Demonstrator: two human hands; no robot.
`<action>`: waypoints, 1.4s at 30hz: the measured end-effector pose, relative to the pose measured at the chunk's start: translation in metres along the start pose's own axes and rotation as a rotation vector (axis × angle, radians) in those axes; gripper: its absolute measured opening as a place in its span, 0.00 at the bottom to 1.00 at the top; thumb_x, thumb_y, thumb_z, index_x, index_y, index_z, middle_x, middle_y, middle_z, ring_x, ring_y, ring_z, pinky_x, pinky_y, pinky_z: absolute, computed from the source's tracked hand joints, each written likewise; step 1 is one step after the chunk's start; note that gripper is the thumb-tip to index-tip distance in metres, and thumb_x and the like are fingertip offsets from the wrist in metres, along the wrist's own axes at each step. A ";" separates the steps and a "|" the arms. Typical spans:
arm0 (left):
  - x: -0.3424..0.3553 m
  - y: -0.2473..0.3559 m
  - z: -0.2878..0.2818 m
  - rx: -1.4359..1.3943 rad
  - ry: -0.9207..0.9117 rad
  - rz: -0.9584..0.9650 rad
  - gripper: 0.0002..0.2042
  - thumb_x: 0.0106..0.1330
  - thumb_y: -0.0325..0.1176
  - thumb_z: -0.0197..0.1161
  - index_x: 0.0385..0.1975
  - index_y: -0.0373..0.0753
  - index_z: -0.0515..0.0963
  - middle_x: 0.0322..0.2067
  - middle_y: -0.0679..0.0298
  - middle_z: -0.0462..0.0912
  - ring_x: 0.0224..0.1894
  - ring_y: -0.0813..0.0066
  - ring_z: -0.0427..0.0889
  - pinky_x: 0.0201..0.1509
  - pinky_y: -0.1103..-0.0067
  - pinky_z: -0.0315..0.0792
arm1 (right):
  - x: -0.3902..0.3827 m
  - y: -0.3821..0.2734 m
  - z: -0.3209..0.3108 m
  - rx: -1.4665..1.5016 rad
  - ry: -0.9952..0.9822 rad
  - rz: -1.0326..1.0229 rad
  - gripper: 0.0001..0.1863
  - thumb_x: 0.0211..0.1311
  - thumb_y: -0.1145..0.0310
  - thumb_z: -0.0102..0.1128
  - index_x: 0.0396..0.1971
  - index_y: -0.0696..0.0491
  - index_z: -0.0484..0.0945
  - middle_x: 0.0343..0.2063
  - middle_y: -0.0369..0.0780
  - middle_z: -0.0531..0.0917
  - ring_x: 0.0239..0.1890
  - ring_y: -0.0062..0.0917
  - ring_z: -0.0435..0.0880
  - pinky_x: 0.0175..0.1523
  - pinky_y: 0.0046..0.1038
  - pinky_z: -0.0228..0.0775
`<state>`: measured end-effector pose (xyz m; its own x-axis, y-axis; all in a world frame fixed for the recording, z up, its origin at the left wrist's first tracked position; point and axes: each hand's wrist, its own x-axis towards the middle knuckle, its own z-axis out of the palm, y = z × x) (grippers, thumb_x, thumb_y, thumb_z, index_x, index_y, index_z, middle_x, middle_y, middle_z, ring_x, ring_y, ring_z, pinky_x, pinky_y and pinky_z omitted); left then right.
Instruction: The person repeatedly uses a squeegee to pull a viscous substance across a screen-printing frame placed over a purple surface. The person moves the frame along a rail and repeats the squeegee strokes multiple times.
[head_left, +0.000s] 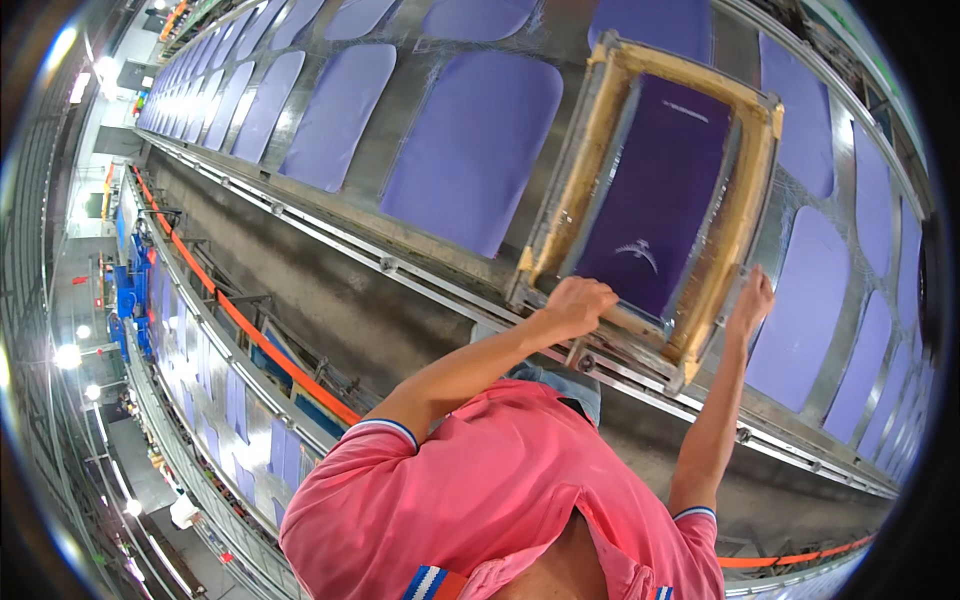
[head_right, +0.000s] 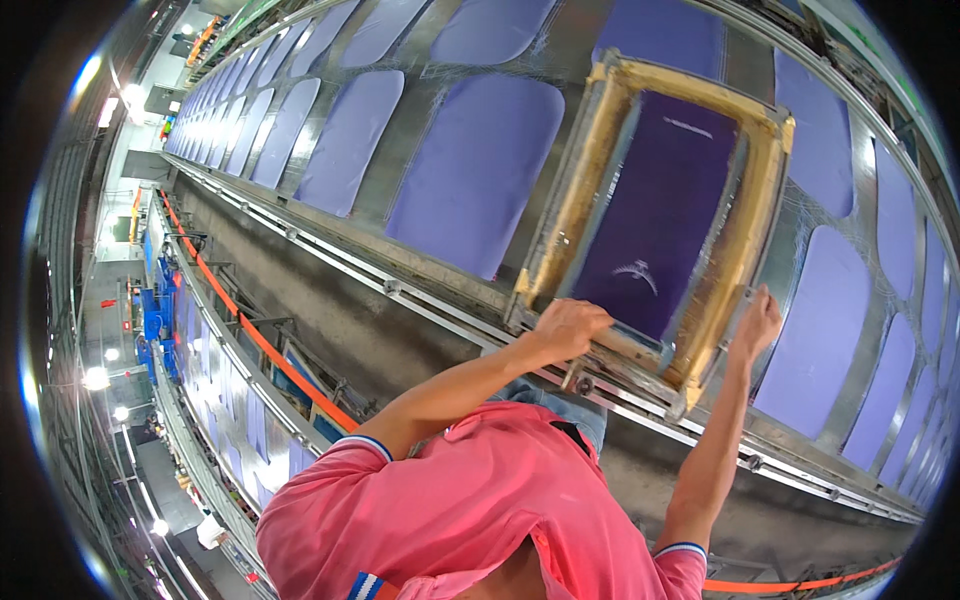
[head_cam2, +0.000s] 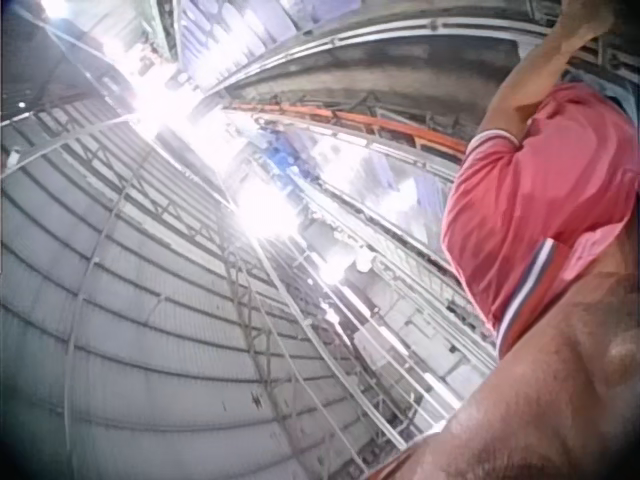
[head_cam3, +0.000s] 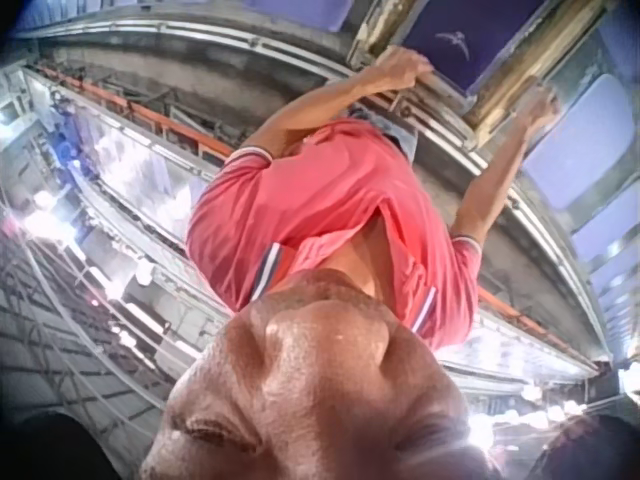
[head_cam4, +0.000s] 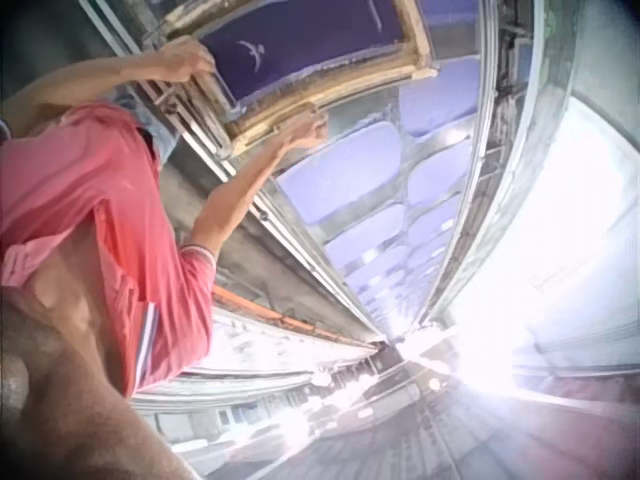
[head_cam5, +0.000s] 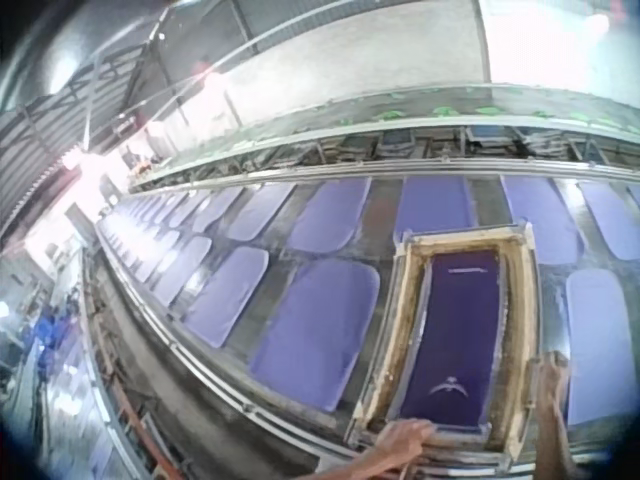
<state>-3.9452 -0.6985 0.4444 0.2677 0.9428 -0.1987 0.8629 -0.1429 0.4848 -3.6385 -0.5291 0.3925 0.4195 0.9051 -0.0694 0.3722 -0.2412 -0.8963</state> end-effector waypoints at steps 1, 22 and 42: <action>-0.012 -0.016 -0.011 -0.013 0.000 -0.019 0.22 0.50 0.23 0.63 0.49 0.40 0.85 0.50 0.62 0.87 0.55 0.62 0.84 0.58 0.66 0.78 | -0.016 -0.015 0.023 0.048 0.013 -0.005 0.20 0.72 0.59 0.59 0.28 0.62 0.83 0.15 0.36 0.66 0.21 0.22 0.62 0.28 0.34 0.53; -0.157 -0.299 -0.176 0.000 0.035 -0.057 0.20 0.51 0.22 0.61 0.46 0.38 0.86 0.48 0.58 0.88 0.51 0.58 0.86 0.56 0.65 0.78 | -0.194 -0.103 0.316 -0.006 0.006 0.053 0.18 0.65 0.60 0.61 0.32 0.64 0.83 0.20 0.46 0.79 0.25 0.29 0.74 0.36 0.37 0.67; 0.110 -0.397 -0.213 0.223 0.338 0.061 0.18 0.55 0.22 0.62 0.47 0.40 0.85 0.44 0.58 0.88 0.47 0.55 0.86 0.52 0.63 0.79 | -0.173 -0.142 0.355 -0.447 0.159 -0.451 0.18 0.69 0.62 0.61 0.52 0.59 0.83 0.49 0.47 0.82 0.57 0.42 0.74 0.62 0.43 0.67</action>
<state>-4.3494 -0.4745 0.4115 0.1970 0.9712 0.1341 0.9317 -0.2280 0.2827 -4.0580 -0.5276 0.3765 0.2459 0.8970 0.3673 0.8344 -0.0031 -0.5512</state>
